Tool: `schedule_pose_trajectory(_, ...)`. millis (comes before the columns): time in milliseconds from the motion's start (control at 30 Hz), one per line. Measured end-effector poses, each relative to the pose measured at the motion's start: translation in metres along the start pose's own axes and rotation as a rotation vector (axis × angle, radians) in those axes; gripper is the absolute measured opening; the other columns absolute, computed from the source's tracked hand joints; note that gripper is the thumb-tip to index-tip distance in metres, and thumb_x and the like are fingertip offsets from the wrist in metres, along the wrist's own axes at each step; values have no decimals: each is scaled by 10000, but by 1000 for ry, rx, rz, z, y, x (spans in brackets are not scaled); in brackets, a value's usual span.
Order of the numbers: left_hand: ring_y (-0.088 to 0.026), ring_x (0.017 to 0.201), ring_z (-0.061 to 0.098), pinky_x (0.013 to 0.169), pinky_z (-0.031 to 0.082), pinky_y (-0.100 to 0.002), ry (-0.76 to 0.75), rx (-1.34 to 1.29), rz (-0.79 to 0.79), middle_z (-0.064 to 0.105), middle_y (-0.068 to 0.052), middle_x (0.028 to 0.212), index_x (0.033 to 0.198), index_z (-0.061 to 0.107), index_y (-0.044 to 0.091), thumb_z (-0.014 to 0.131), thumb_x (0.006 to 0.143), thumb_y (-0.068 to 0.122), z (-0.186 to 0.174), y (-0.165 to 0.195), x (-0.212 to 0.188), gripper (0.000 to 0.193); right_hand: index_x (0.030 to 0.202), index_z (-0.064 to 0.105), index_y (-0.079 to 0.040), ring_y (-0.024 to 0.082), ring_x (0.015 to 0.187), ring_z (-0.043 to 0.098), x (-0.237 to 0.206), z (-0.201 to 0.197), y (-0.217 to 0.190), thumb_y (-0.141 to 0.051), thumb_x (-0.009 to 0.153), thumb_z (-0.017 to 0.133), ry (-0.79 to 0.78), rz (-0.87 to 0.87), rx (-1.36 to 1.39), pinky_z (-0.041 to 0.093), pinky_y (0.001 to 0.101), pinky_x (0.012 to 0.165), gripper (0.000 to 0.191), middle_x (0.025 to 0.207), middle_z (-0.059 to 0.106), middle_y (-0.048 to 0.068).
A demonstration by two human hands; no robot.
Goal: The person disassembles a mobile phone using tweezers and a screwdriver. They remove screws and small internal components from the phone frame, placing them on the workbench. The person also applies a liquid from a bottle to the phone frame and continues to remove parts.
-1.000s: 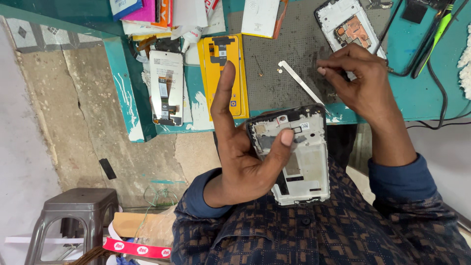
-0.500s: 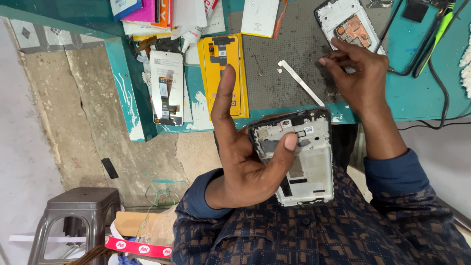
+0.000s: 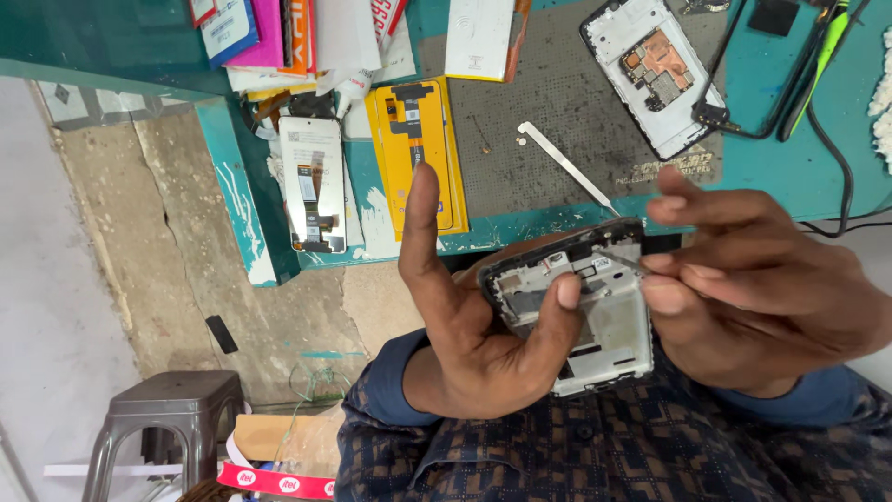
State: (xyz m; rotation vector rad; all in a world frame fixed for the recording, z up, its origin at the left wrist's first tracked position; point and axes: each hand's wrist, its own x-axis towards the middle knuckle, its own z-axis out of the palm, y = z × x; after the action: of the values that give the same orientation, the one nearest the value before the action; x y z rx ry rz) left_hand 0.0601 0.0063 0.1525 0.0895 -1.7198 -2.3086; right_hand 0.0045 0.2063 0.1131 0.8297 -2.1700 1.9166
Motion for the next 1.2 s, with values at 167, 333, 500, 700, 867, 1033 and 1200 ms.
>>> schedule_pose_trajectory(167, -228, 1228, 653, 1075, 510, -279, 3, 20, -5, 619, -306, 1404, 1678, -148, 76, 599, 1101, -96, 0, 4, 0, 959, 1185, 517, -126, 340, 1167, 712, 3, 4, -1, -97, 984, 748, 14, -39, -74, 636, 500, 975, 307, 1054, 657, 152)
schedule_pose_trajectory(333, -229, 1258, 627, 1098, 535, -276, -14, 27, 0, 558, -316, 1480, 1666, -149, 77, 597, 1103, -102, -2, 3, 2, 952, 1250, 501, -145, 350, 1187, 697, 2, 3, 2, -79, 989, 747, -28, -49, -80, 634, 498, 992, 365, 1100, 645, 155)
schedule_pose_trajectory(500, -215, 1242, 641, 1066, 569, -268, -31, -34, 17, 501, -298, 1509, 1668, -151, 95, 589, 1128, -100, -2, 1, 4, 937, 1262, 502, -148, 355, 1201, 683, 3, 5, 6, -53, 989, 741, -10, -75, -53, 638, 509, 983, 375, 1126, 637, 160)
schedule_pose_trajectory(700, -242, 1223, 653, 1033, 578, -285, -24, -5, 11, 468, -336, 1562, 1650, -155, 80, 581, 1086, -109, -2, 0, 6, 947, 1225, 522, -125, 350, 1192, 684, 7, 0, 4, -52, 976, 726, -50, -82, -82, 641, 495, 959, 329, 1100, 633, 162)
schedule_pose_trajectory(867, -217, 1200, 654, 1034, 582, -269, -29, -19, 13, 496, -315, 1537, 1663, -151, 82, 588, 1117, -106, -1, -1, 5, 937, 1176, 534, -141, 389, 1211, 672, 7, -3, 2, -65, 948, 733, -99, -81, -151, 630, 537, 975, 312, 1068, 654, 172)
schedule_pose_trajectory(1033, -243, 1173, 696, 991, 588, -292, -12, -7, -23, 556, -340, 1469, 1647, -165, 57, 585, 1053, -109, 0, 1, 7, 971, 1172, 515, -131, 368, 1173, 686, 9, -2, 3, -68, 966, 725, -103, -125, -155, 636, 503, 938, 301, 1034, 653, 165)
schedule_pose_trajectory(1200, -227, 1186, 665, 1018, 582, -282, -5, -4, -10, 469, -316, 1543, 1650, -140, 59, 591, 1072, -111, 1, 3, 10, 948, 1172, 522, -118, 351, 1133, 707, 13, 0, 3, -78, 987, 739, -86, -100, -168, 652, 471, 919, 288, 1025, 653, 180)
